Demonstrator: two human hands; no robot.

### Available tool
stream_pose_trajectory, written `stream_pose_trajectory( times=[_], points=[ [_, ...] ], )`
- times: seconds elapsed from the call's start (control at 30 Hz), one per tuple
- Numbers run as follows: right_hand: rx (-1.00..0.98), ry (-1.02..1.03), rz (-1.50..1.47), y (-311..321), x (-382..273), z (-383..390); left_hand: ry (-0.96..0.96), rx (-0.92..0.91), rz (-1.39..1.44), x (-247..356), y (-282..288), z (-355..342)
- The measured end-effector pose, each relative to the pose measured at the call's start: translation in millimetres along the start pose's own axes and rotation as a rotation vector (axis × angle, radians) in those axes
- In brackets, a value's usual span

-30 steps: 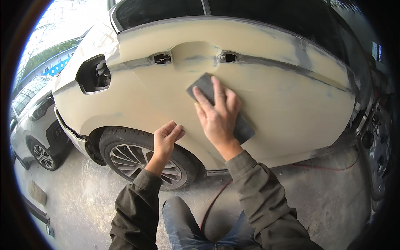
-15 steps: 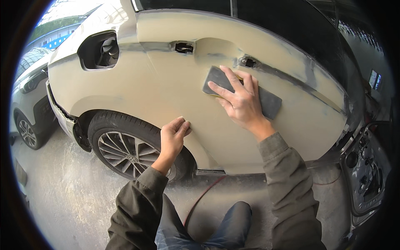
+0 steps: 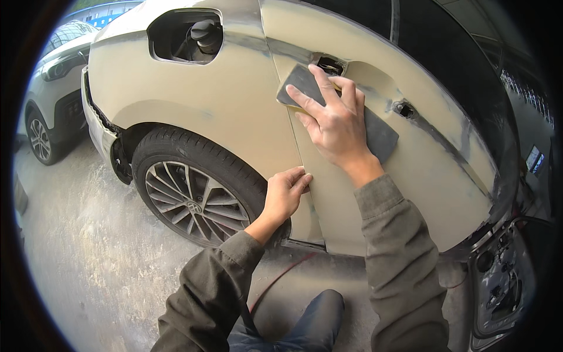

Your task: The person sands the exterior surface of a car door with a sanding block, then uses a compressed air nozzle to blow dust off the door and surrounding areas. The person also opens the door and sands the interior edge of the door frame.

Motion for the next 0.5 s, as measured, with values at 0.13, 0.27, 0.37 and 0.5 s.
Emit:
stream_pose_trajectory(
  times=[0.13, 0.27, 0.37, 0.5],
  points=[
    [-0.085, -0.028, 0.044, 17.8, 5.2, 5.1, 0.005, 0.024, 0.039, 2.1, -0.5, 3.4],
    [-0.061, 0.016, 0.084, 27.9, 7.1, 11.8, -0.011, 0.036, -0.046, 9.6, 1.9, 3.6],
    [-0.1, 0.057, 0.07, -4.5, -1.2, -19.6, -0.041, 0.034, -0.057, 10.2, 2.4, 2.3],
    [-0.045, 0.076, 0.056, -20.9, -11.6, -22.1, -0.008, 0.025, 0.045, -2.9, -1.2, 2.5]
  ],
)
Point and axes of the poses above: each hand's wrist, its own z-axis away from the middle knuckle, its own y-axis out of the back of the hand, x = y × z, the point moved 7 cm from there along -z, towards the middle knuckle, and after that the axes turned 12 degrees about -z, right-handed, at the moved point
